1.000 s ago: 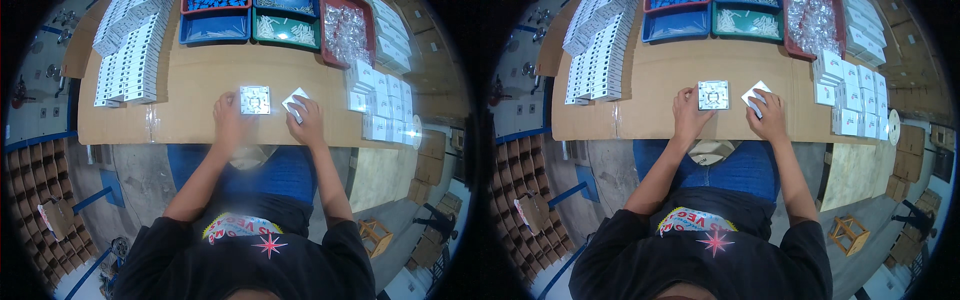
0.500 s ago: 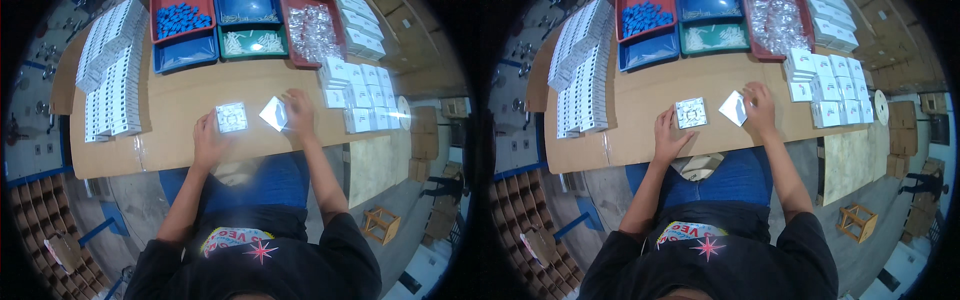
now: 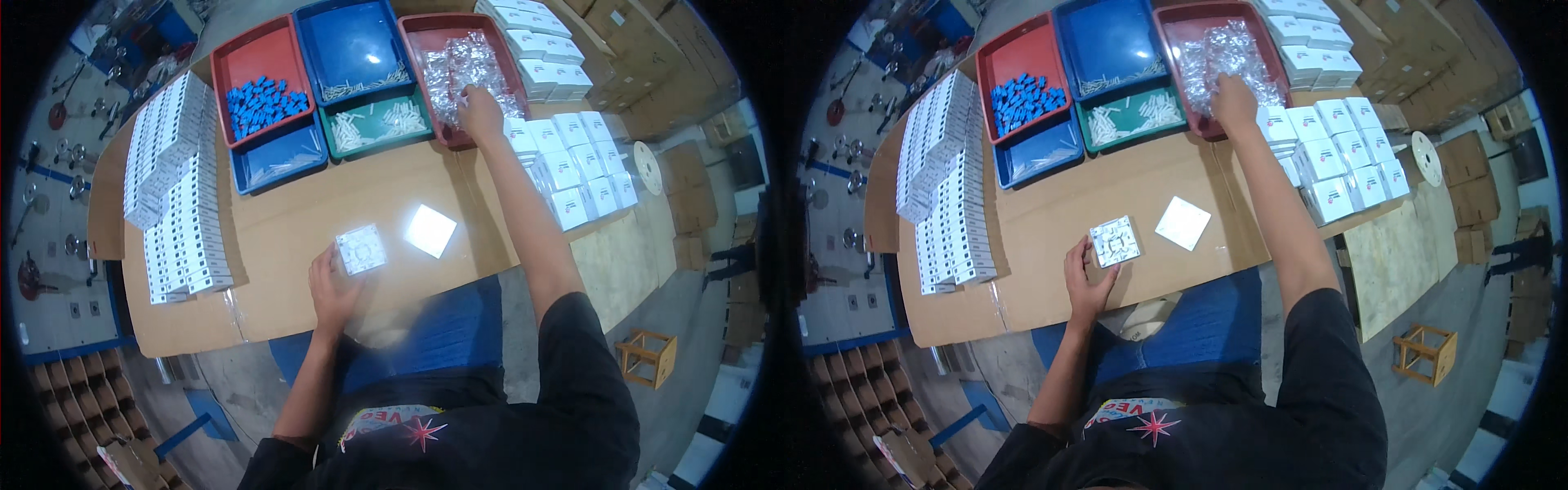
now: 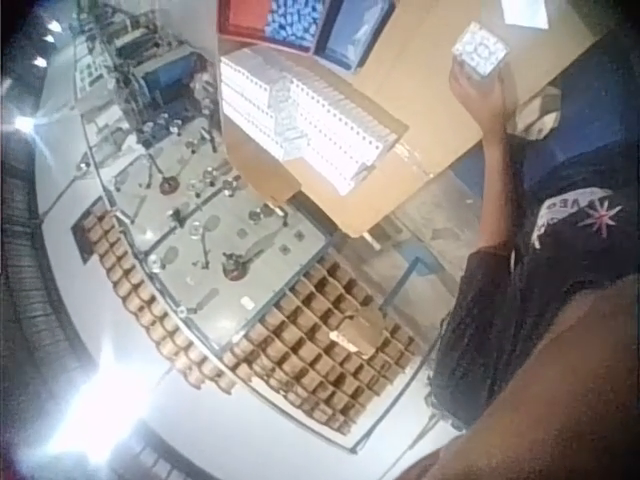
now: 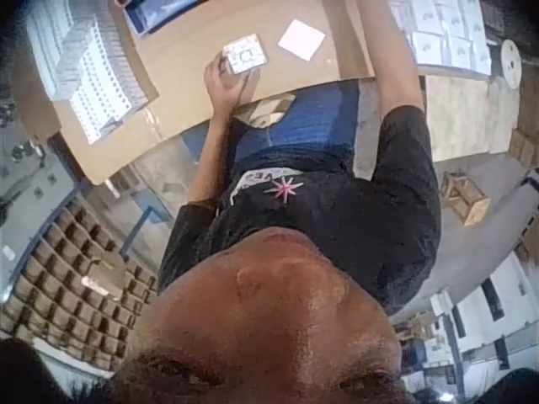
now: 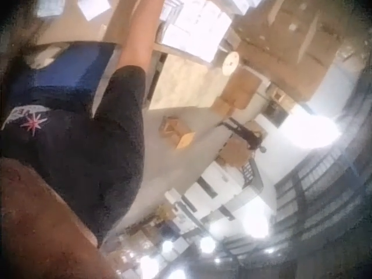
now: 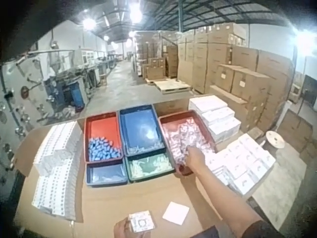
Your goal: The recorder is assembling small electronic or mechanical units and placing them into white cardboard boxes.
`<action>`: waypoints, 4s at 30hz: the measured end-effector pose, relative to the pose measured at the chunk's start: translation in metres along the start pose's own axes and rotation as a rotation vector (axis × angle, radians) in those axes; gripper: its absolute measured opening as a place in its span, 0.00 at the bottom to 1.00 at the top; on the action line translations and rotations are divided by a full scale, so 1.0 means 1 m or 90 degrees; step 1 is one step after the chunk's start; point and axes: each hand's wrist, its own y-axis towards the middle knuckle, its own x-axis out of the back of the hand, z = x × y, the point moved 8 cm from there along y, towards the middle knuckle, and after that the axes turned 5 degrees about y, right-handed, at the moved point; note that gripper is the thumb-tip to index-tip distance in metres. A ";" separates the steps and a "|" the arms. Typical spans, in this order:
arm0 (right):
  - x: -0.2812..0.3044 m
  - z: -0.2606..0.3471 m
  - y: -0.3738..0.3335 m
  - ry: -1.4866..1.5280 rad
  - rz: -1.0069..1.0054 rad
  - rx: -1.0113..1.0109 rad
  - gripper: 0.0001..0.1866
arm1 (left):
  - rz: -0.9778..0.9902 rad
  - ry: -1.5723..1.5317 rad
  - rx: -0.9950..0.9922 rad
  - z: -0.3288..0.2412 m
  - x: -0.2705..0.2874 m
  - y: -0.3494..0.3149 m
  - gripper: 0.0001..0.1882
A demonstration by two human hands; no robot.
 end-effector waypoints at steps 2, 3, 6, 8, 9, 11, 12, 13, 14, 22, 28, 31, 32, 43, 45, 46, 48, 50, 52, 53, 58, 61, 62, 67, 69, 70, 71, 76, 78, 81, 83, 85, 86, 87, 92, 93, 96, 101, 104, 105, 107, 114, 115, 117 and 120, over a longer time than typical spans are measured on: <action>-0.005 -0.004 0.005 -0.051 0.001 -0.003 0.12 | 0.010 0.004 0.004 -0.003 0.001 0.000 0.41; -0.006 -0.003 0.007 -0.050 -0.001 -0.005 0.12 | 0.016 0.010 0.015 -0.002 0.001 0.000 0.41; -0.013 -0.006 0.009 -0.089 0.021 -0.025 0.11 | 0.013 0.038 -0.003 -0.006 0.000 0.001 0.40; -0.017 -0.012 0.010 -0.120 0.036 -0.031 0.09 | 0.013 0.050 -0.014 -0.009 -0.001 0.003 0.40; -0.019 -0.015 0.009 -0.118 0.037 -0.031 0.09 | 0.013 0.060 -0.024 -0.011 -0.002 0.003 0.40; -0.022 -0.020 0.008 -0.099 0.027 -0.018 0.08 | 0.014 0.067 -0.023 -0.011 -0.002 0.003 0.40; -0.024 -0.019 0.007 -0.097 0.029 -0.017 0.08 | 0.014 0.073 -0.022 -0.010 -0.002 0.003 0.40; -0.023 -0.019 0.007 -0.082 0.012 -0.017 0.07 | 0.014 0.074 -0.021 -0.008 -0.002 0.002 0.40; -0.021 -0.019 0.006 -0.067 -0.007 -0.017 0.07 | 0.018 0.075 -0.018 -0.007 -0.003 0.003 0.41; -0.003 -0.014 0.000 0.016 -0.041 -0.033 0.09 | 0.013 0.077 -0.024 -0.009 -0.002 0.005 0.42; 0.027 0.001 -0.023 0.159 -0.100 0.002 0.08 | 0.006 0.052 0.005 -0.005 0.001 0.002 0.40; 0.046 0.033 -0.050 0.247 -0.061 -0.068 0.08 | -0.016 -0.002 0.027 0.005 0.006 -0.004 0.37; 0.048 0.037 -0.065 0.286 -0.022 -0.139 0.08 | -0.023 -0.051 0.045 0.012 0.005 -0.006 0.36; 0.012 0.122 -0.222 0.801 0.252 -0.288 0.06 | -0.015 -0.438 0.256 -0.006 -0.014 0.000 0.14; 0.004 0.138 -0.244 0.819 0.292 -0.310 0.05 | 0.046 -0.490 0.308 -0.021 -0.024 0.002 0.14; -0.003 0.145 -0.252 0.839 0.323 -0.326 0.05 | 0.060 -0.539 0.309 -0.027 -0.027 0.006 0.14; -0.011 0.154 -0.266 0.844 0.351 -0.325 0.05 | 0.057 -0.620 0.350 -0.025 -0.038 0.007 0.15; -0.015 0.165 -0.275 0.845 0.385 -0.314 0.04 | 0.039 -0.662 0.367 -0.018 -0.042 0.004 0.14; -0.020 0.169 -0.284 0.842 0.397 -0.322 0.05 | 0.026 -0.704 0.389 -0.015 -0.041 0.001 0.13; -0.023 0.172 -0.288 0.840 0.407 -0.327 0.05 | 0.012 -0.694 0.388 -0.012 -0.037 0.000 0.12; -0.032 0.181 -0.299 0.805 0.456 -0.295 0.05 | 0.002 -0.671 0.356 -0.003 -0.021 -0.011 0.11; -0.033 0.181 -0.288 0.798 0.466 -0.282 0.05 | -0.005 -0.633 0.366 0.007 -0.017 -0.018 0.12; -0.031 0.178 -0.280 0.788 0.458 -0.286 0.05 | -0.006 -0.650 0.375 0.010 -0.017 -0.019 0.13; -0.021 0.152 -0.216 0.712 0.372 -0.200 0.05 | 0.026 -0.673 0.380 0.021 -0.016 -0.027 0.15; -0.025 0.142 -0.196 0.695 0.356 -0.174 0.05 | 0.029 -0.660 0.386 0.023 -0.015 -0.032 0.15; -0.025 0.135 -0.185 0.680 0.334 -0.160 0.06 | 0.031 -0.661 0.383 0.024 -0.017 -0.033 0.15; -0.026 0.131 -0.173 0.664 0.312 -0.146 0.06 | 0.029 -0.654 0.394 0.026 -0.017 -0.034 0.15; -0.038 0.117 -0.086 0.371 0.178 -0.020 0.11 | 0.053 -0.626 0.411 0.020 -0.015 -0.035 0.16; -0.054 0.130 -0.057 0.287 0.175 0.026 0.12 | 0.062 -0.583 0.405 0.023 -0.013 -0.035 0.17; -0.083 0.132 -0.015 0.213 0.207 0.110 0.13 | 0.070 -0.575 0.402 0.017 -0.020 -0.033 0.17; -0.104 0.138 -0.011 0.240 0.250 0.162 0.13 | 0.066 -0.567 0.400 0.017 -0.019 -0.036 0.18; -0.131 0.152 -0.014 0.130 0.349 0.256 0.14 | 0.057 -0.560 0.395 0.019 -0.018 -0.037 0.18; -0.140 0.150 -0.016 0.108 0.381 0.227 0.13 | 0.060 -0.568 0.410 0.020 -0.019 -0.039 0.18; -0.141 0.157 -0.016 0.110 0.375 0.233 0.13 | 0.059 -0.575 0.425 0.022 -0.018 -0.040 0.19; -0.143 0.152 -0.009 0.161 0.442 0.190 0.12 | 0.069 -0.607 0.435 0.033 -0.025 -0.046 0.19; -0.143 0.155 -0.010 0.197 0.467 0.185 0.13 | 0.069 -0.607 0.429 0.031 -0.024 -0.045 0.19; -0.143 0.154 -0.009 0.187 0.484 0.180 0.14 | 0.097 -0.584 0.417 0.028 -0.022 -0.041 0.18; -0.141 0.153 -0.009 0.202 0.483 0.180 0.14 | 0.033 -0.624 0.440 0.028 -0.023 -0.041 0.14; -0.136 0.153 -0.011 0.205 0.459 0.202 0.13 | 0.064 -0.644 0.477 0.026 -0.027 -0.040 0.07; -0.136 0.153 -0.012 0.206 0.451 0.217 0.13 | 0.064 -0.643 0.478 0.027 -0.028 -0.039 0.07; -0.138 0.150 -0.011 0.218 0.456 0.205 0.13 | 0.074 -0.617 0.483 0.030 -0.029 -0.038 0.07; -0.121 0.145 -0.010 0.291 0.353 0.144 0.13 | 0.069 -0.623 0.490 0.028 -0.029 -0.033 0.10; -0.119 0.145 -0.013 0.291 0.355 0.143 0.13 | 0.052 -0.632 0.485 0.024 -0.026 -0.030 0.10; -0.108 0.139 -0.015 0.388 0.320 0.089 0.11 | 0.034 -0.641 0.483 0.025 -0.024 -0.028 0.10; -0.097 0.137 -0.032 0.452 0.326 0.056 0.10 | 0.033 -0.600 0.456 0.031 -0.024 -0.027 0.10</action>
